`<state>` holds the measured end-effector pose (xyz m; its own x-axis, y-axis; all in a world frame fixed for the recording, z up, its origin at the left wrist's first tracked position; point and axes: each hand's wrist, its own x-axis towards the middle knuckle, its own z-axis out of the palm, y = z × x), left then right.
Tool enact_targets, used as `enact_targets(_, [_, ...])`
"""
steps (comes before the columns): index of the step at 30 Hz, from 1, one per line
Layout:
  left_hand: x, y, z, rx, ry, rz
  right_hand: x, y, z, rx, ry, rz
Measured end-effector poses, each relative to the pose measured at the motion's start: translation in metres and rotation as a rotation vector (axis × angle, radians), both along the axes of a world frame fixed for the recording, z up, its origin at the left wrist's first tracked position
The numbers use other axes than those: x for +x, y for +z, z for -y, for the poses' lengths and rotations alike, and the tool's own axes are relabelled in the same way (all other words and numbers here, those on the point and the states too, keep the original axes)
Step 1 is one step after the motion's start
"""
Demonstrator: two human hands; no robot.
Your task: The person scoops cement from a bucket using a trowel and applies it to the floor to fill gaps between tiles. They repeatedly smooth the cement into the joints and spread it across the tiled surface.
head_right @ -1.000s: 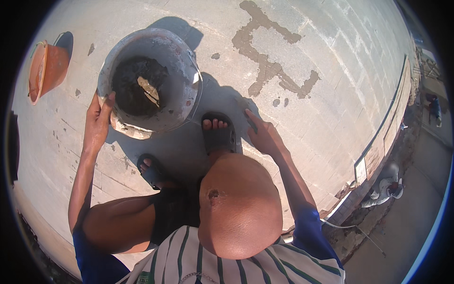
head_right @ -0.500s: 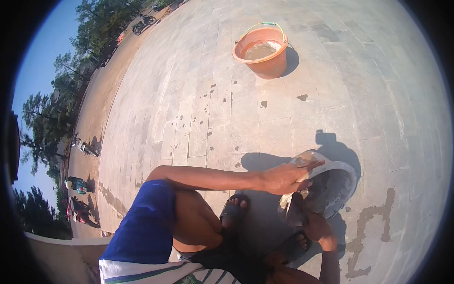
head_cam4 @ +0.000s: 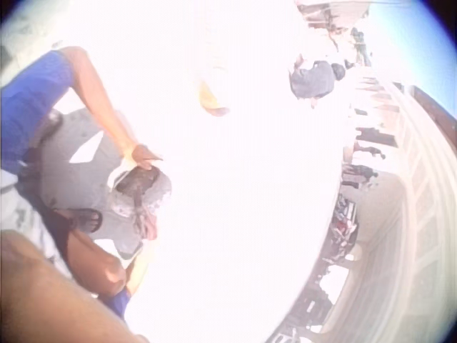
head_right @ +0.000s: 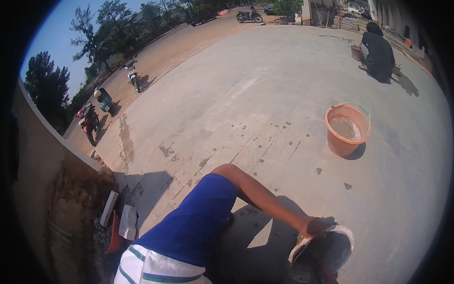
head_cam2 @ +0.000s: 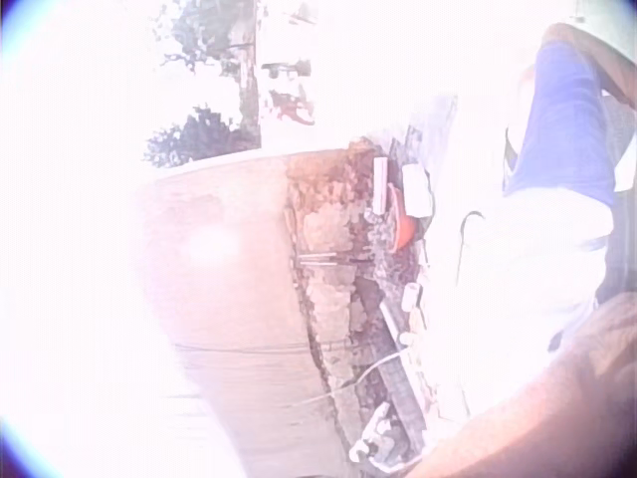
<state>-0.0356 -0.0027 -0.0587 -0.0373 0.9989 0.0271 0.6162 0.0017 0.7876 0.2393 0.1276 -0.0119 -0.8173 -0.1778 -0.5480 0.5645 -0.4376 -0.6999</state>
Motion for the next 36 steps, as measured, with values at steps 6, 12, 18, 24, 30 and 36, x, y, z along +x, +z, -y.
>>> enact_targets(6, [-0.001, -0.047, -0.013, 0.026, -0.074, 0.203, -0.130, 0.010, 0.089, 0.083, -0.051, 0.060])
enact_targets(12, [-0.041, -0.041, 0.039, 0.067, -0.036, 0.369, -0.256, 0.001, 0.187, 0.109, -0.013, 0.112])
enact_targets(18, [-0.076, -0.038, 0.100, 0.086, 0.098, 0.556, -0.327, -0.019, 0.269, 0.073, 0.099, 0.216])
enact_targets(24, [-0.112, -0.038, 0.127, 0.106, 0.139, 0.684, -0.379, -0.034, 0.303, 0.079, 0.074, 0.297])
enact_targets(30, [-0.136, -0.038, 0.137, 0.111, 0.182, 0.770, -0.402, -0.042, 0.312, 0.091, 0.048, 0.346])
enact_targets(36, [-0.149, -0.036, 0.133, 0.112, 0.188, 0.828, -0.404, -0.046, 0.297, 0.132, -0.018, 0.378])
